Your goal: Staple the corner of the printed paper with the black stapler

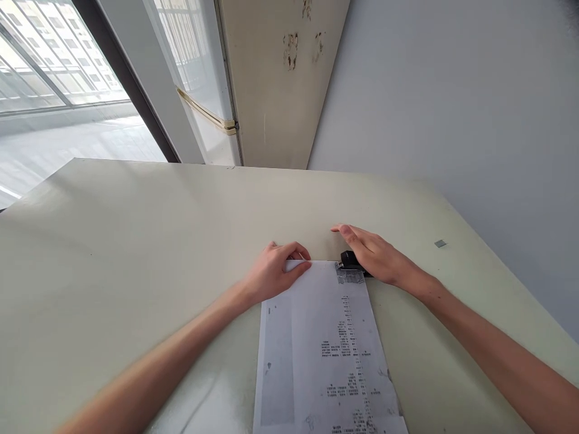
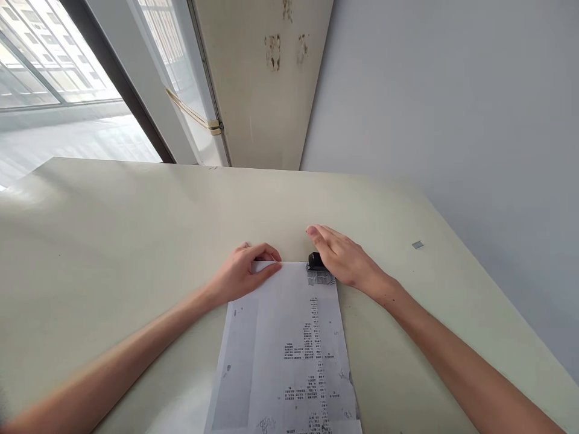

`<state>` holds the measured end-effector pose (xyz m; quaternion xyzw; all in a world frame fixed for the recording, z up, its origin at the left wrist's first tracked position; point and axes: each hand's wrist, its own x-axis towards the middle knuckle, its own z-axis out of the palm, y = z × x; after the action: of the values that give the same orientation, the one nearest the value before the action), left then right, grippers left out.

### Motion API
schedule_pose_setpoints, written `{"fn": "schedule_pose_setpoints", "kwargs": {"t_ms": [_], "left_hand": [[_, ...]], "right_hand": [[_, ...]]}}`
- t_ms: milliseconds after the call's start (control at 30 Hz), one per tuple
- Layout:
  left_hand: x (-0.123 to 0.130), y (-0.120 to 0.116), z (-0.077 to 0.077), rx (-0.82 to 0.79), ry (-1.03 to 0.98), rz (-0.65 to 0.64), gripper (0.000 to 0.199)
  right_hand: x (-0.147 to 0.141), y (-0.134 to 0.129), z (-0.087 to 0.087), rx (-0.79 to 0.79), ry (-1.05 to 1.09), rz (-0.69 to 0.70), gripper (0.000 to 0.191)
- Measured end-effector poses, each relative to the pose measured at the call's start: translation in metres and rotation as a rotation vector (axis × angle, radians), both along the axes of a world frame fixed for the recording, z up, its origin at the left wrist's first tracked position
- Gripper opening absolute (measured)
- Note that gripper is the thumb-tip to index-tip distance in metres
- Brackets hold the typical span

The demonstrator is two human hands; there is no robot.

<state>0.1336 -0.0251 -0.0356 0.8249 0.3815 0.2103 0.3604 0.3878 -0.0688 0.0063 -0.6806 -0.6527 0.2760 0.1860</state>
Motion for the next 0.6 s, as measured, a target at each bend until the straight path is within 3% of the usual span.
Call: {"fn": "schedule_pose_setpoints", "kwargs": {"t_ms": [433, 600], "left_hand": [[0.0058, -0.0023, 0.0027, -0.03, 0.01, -0.011, 0.016], [0.006, -0.0032, 0.0032, -0.008, -0.003, -0.009, 0.015]], "right_hand": [[-0.0036, -0.0039, 0.0089, -0.077, -0.072, -0.03, 0.071], [-0.0045, -0.0024, 0.005, 0.02, -0.168, 0.004, 0.063]]}}
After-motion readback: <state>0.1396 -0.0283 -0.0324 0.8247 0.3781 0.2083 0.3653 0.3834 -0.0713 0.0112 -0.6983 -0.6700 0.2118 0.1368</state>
